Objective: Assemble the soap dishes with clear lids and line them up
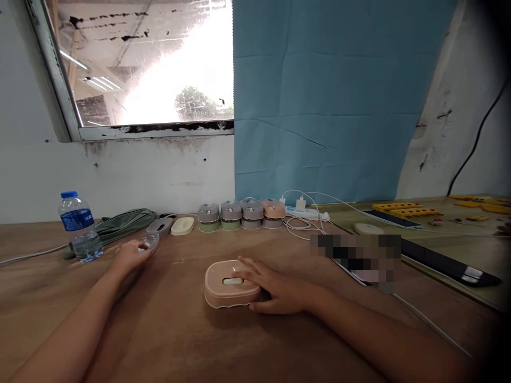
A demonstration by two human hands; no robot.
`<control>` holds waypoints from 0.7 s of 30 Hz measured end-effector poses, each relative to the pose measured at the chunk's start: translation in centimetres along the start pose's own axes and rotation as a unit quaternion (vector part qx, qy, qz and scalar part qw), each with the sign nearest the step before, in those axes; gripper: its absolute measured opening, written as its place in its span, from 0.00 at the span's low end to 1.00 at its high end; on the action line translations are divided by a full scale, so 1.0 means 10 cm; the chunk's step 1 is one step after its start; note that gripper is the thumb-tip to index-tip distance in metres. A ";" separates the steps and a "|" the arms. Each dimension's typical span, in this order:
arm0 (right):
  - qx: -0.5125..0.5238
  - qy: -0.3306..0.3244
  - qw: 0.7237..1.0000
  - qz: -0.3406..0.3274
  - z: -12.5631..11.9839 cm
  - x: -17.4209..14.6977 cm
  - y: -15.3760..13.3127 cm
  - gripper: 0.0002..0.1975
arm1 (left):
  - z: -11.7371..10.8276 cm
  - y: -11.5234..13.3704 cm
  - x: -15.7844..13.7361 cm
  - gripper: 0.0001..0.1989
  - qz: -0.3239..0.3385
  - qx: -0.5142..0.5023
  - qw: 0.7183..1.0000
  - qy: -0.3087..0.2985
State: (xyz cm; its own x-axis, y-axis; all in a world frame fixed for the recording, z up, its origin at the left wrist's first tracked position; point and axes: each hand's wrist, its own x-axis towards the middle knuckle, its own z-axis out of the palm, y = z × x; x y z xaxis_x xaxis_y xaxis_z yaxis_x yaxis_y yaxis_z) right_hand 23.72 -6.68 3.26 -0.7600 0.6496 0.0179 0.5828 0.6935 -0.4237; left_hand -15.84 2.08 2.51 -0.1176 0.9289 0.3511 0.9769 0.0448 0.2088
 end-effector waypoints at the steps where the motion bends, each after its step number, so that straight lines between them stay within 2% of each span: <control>1: -0.001 -0.001 1.000 0.001 0.00 0.00 0.00 0.34 | -0.01 -0.03 0.00 0.15 -0.007 -0.011 1.000 -0.018; 4: -0.001 0.000 1.000 0.000 0.00 0.00 0.01 0.34 | -0.04 0.00 -0.03 0.14 -0.021 -0.034 0.999 -0.014; 8: -0.005 0.000 1.000 -0.007 -0.01 -0.01 0.00 0.34 | -0.10 0.11 -0.07 0.15 -0.046 -0.047 0.995 0.074; 10: -0.012 0.002 1.000 -0.007 -0.02 -0.01 -0.01 0.34 | -0.12 0.15 -0.09 0.15 -0.036 -0.065 0.990 0.117; 12: -0.018 0.008 1.000 -0.007 -0.01 -0.01 -0.02 0.34 | -0.14 0.17 -0.11 0.15 -0.031 -0.099 0.983 0.149; 15: -0.017 0.019 1.000 0.000 0.00 -0.01 -0.02 0.35 | -0.14 0.23 -0.13 0.12 -0.079 -0.208 0.956 0.189; 17: -0.009 0.024 1.000 0.010 0.02 -0.01 -0.02 0.37 | -0.11 0.32 -0.15 0.11 -0.105 -0.338 0.915 0.193; 18: -0.002 0.027 0.999 0.017 0.02 -0.01 -0.01 0.39 | -0.09 0.39 -0.16 0.10 -0.105 -0.421 0.882 0.183; 19: 0.008 0.030 0.999 0.025 0.03 -0.01 0.00 0.41 | -0.07 0.47 -0.18 0.09 -0.101 -0.505 0.842 0.160; 21: 0.029 0.045 0.998 0.042 0.04 -0.02 0.02 0.46 | -0.03 0.65 -0.23 0.08 -0.098 -0.658 0.742 0.085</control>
State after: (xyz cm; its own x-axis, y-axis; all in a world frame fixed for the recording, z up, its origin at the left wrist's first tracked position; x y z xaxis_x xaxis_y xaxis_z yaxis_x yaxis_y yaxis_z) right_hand 23.84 -6.75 2.86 -0.6786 0.7321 0.0595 0.6239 0.6172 -0.4794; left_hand -9.25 0.13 3.38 -0.3639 0.8875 0.2826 -0.0678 -0.3278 0.9423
